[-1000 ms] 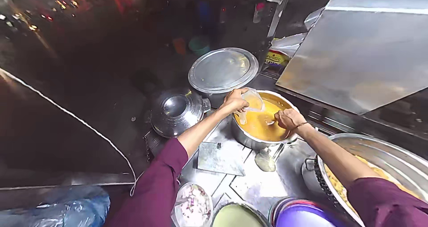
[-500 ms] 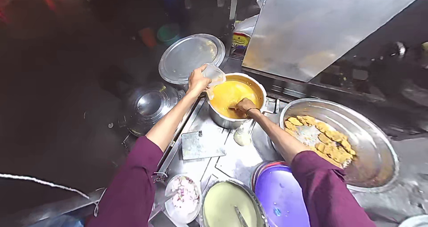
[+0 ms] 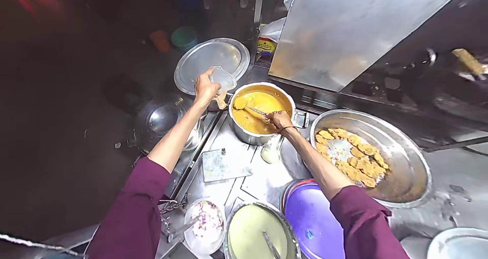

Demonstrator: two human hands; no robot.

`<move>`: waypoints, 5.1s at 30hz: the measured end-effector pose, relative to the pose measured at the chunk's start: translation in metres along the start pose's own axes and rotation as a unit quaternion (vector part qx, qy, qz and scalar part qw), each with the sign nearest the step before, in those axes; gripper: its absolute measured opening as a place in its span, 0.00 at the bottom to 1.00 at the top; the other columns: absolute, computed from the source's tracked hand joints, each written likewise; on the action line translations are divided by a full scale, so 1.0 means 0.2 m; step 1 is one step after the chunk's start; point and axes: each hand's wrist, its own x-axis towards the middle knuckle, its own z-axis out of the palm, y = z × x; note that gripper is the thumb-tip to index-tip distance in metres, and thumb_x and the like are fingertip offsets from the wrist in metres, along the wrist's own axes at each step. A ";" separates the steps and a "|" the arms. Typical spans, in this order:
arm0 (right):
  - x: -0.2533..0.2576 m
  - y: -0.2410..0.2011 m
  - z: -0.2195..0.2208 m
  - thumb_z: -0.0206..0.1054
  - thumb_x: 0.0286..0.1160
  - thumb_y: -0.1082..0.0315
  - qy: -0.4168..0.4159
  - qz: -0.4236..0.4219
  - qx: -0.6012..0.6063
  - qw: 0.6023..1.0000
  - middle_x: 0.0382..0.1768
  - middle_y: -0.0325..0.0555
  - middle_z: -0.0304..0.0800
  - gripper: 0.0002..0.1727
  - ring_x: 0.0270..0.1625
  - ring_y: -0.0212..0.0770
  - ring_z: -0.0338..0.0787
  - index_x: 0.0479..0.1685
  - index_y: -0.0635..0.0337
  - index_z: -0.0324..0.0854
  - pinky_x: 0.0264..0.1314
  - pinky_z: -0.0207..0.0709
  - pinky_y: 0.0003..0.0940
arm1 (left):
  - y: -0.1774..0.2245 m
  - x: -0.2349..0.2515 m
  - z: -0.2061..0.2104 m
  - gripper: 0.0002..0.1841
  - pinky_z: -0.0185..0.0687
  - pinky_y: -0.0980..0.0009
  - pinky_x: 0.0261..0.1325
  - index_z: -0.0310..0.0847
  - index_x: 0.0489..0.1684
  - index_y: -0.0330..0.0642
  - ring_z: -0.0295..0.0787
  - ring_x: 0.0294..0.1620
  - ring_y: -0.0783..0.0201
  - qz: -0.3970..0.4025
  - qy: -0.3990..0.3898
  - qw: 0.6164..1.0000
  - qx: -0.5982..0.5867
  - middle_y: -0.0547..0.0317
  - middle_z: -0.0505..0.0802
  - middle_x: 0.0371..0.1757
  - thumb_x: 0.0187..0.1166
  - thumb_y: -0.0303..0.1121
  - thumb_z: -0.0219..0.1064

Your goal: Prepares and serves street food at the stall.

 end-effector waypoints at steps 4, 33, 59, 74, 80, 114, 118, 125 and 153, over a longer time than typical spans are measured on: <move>-0.06 0.02 -0.02 0.68 0.81 0.58 0.002 -0.019 0.076 0.997 0.21 0.36 0.84 0.15 0.18 0.28 0.71 0.31 0.59 0.87 0.24 0.68 0.30 | 0.00 -0.02 -0.01 0.41 0.94 0.58 0.32 0.70 0.87 0.51 0.92 0.24 0.57 -0.007 -0.018 1.000 0.019 0.40 0.89 0.64 0.65 0.20 0.72; -0.61 -0.33 -0.69 0.64 0.86 0.51 0.105 -0.171 -0.156 0.967 0.32 0.44 0.92 0.19 0.36 0.41 0.89 0.38 0.54 0.91 0.44 0.81 0.47 | 0.22 -0.04 0.54 0.46 0.93 0.60 0.31 0.66 0.89 0.53 0.90 0.22 0.57 -0.005 -0.188 0.982 0.001 0.37 0.89 0.60 0.62 0.17 0.75; -0.03 -0.07 -0.25 0.72 0.70 0.66 0.025 -0.249 -0.561 0.789 0.46 0.67 0.90 0.17 0.49 0.69 0.91 0.53 0.69 0.84 0.47 0.81 0.67 | 0.13 -0.04 0.18 0.47 0.94 0.63 0.30 0.66 0.90 0.52 0.91 0.23 0.60 0.022 -0.128 0.989 -0.078 0.46 0.80 0.80 0.62 0.15 0.74; 0.12 0.00 0.23 0.76 0.66 0.51 0.023 0.068 -0.121 0.990 0.49 0.63 0.91 0.24 0.57 0.60 0.91 0.44 0.67 0.86 0.59 0.81 0.65 | 0.12 -0.04 0.05 0.44 0.92 0.65 0.26 0.69 0.88 0.51 0.89 0.21 0.61 0.017 -0.113 0.991 -0.071 0.44 0.82 0.77 0.63 0.14 0.72; 0.11 0.01 0.21 0.75 0.69 0.53 0.066 0.077 -0.058 0.993 0.48 0.61 0.92 0.21 0.55 0.59 0.91 0.43 0.65 0.88 0.58 0.80 0.64 | 0.13 -0.05 -0.01 0.43 0.93 0.64 0.28 0.68 0.88 0.52 0.90 0.21 0.60 0.017 -0.104 0.992 -0.073 0.44 0.80 0.79 0.65 0.14 0.71; -0.40 -0.15 -0.53 0.68 0.83 0.60 0.115 -0.030 0.164 0.979 0.18 0.35 0.81 0.15 0.14 0.26 0.69 0.30 0.60 0.87 0.17 0.62 0.24 | 0.08 0.02 0.25 0.43 0.93 0.60 0.30 0.69 0.87 0.51 0.91 0.21 0.58 0.003 -0.115 0.993 0.035 0.39 0.90 0.63 0.64 0.18 0.74; -0.53 -0.25 -0.67 0.68 0.83 0.60 0.097 -0.055 0.151 0.982 0.17 0.35 0.81 0.15 0.12 0.24 0.67 0.32 0.60 0.88 0.15 0.59 0.22 | 0.16 -0.08 0.33 0.41 0.91 0.59 0.33 0.68 0.88 0.52 0.90 0.24 0.56 -0.028 -0.133 0.991 0.014 0.39 0.92 0.54 0.67 0.18 0.72; -0.66 -0.34 -0.66 0.65 0.85 0.54 0.117 -0.159 -0.051 0.979 0.27 0.38 0.90 0.16 0.27 0.32 0.83 0.37 0.54 0.91 0.34 0.76 0.36 | 0.16 -0.06 0.50 0.45 0.92 0.62 0.33 0.68 0.88 0.55 0.90 0.23 0.58 -0.009 -0.169 0.985 -0.037 0.40 0.92 0.45 0.63 0.18 0.74; -0.01 -0.23 -0.15 0.66 0.75 0.63 -0.087 -0.267 -0.653 0.704 0.48 0.66 0.91 0.14 0.56 0.68 0.91 0.46 0.66 0.87 0.55 0.81 0.66 | 0.18 -0.14 0.03 0.44 0.88 0.66 0.26 0.69 0.88 0.54 0.85 0.20 0.60 -0.015 -0.095 0.987 -0.131 0.39 0.88 0.58 0.64 0.14 0.71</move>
